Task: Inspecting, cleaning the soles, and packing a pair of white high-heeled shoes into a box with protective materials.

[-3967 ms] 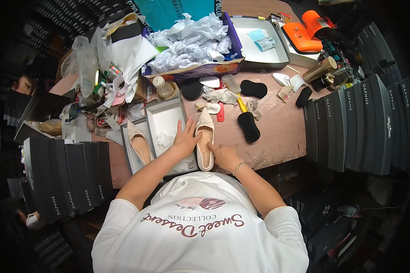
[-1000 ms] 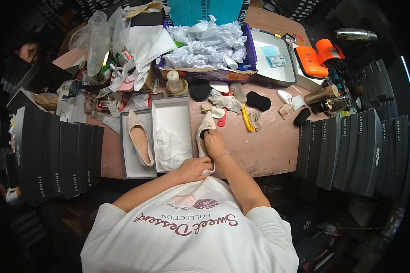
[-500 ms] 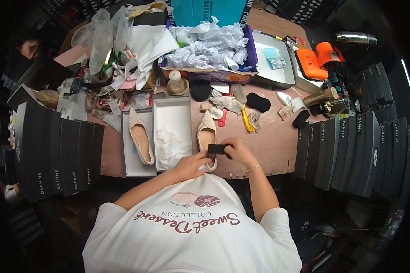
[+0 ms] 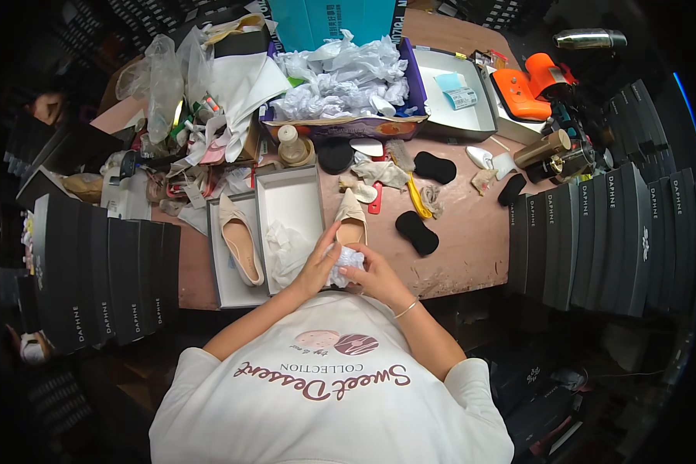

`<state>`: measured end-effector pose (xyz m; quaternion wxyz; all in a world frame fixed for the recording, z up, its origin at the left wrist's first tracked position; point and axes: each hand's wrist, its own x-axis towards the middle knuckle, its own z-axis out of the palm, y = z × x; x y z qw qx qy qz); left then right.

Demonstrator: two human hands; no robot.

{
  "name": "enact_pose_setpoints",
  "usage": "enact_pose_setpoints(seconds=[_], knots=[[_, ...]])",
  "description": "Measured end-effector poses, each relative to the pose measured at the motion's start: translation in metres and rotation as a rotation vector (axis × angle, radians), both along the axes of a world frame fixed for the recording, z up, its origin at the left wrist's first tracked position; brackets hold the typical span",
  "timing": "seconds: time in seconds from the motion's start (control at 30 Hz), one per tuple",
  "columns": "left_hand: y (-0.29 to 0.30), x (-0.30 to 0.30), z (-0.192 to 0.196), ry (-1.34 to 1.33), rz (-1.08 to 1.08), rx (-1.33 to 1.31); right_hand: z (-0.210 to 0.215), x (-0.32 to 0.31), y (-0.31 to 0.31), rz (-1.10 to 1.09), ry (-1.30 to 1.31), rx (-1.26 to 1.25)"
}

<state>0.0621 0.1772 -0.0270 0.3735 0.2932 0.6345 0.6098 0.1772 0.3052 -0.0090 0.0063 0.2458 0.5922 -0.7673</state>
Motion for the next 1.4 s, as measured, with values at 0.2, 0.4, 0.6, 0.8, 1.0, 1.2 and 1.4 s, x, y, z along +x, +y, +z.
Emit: enact_pose_setpoints(seconds=[0.2,0.4,0.6,0.8,1.0,1.2,1.4], knots=[[-0.019,0.018,-0.007,0.53,-0.487,-0.247,-0.022,-0.031,0.035,0.365,-0.036,1.116],[0.0,0.021,-0.007,0.749,-0.614,-0.123,-0.098,-0.076,0.028,0.532,-0.091,1.576],[-0.007,0.03,-0.018,0.75,-0.47,-0.158,-0.091,-0.051,0.031,0.612,-0.036,1.472],[0.0,0.025,-0.021,0.742,-0.515,-0.087,-0.079,-0.072,0.049,0.565,0.027,1.665],[0.0,0.018,-0.023,0.749,-0.576,-0.063,-0.094,-0.079,0.045,0.079,0.04,1.816],[0.007,0.016,-0.022,0.793,-0.611,-0.087,-0.1,-0.096,0.054,0.459,-0.259,1.512],[0.003,0.008,-0.029,0.613,-0.533,-0.041,-0.06,-0.105,0.068,0.643,-0.286,1.263]])
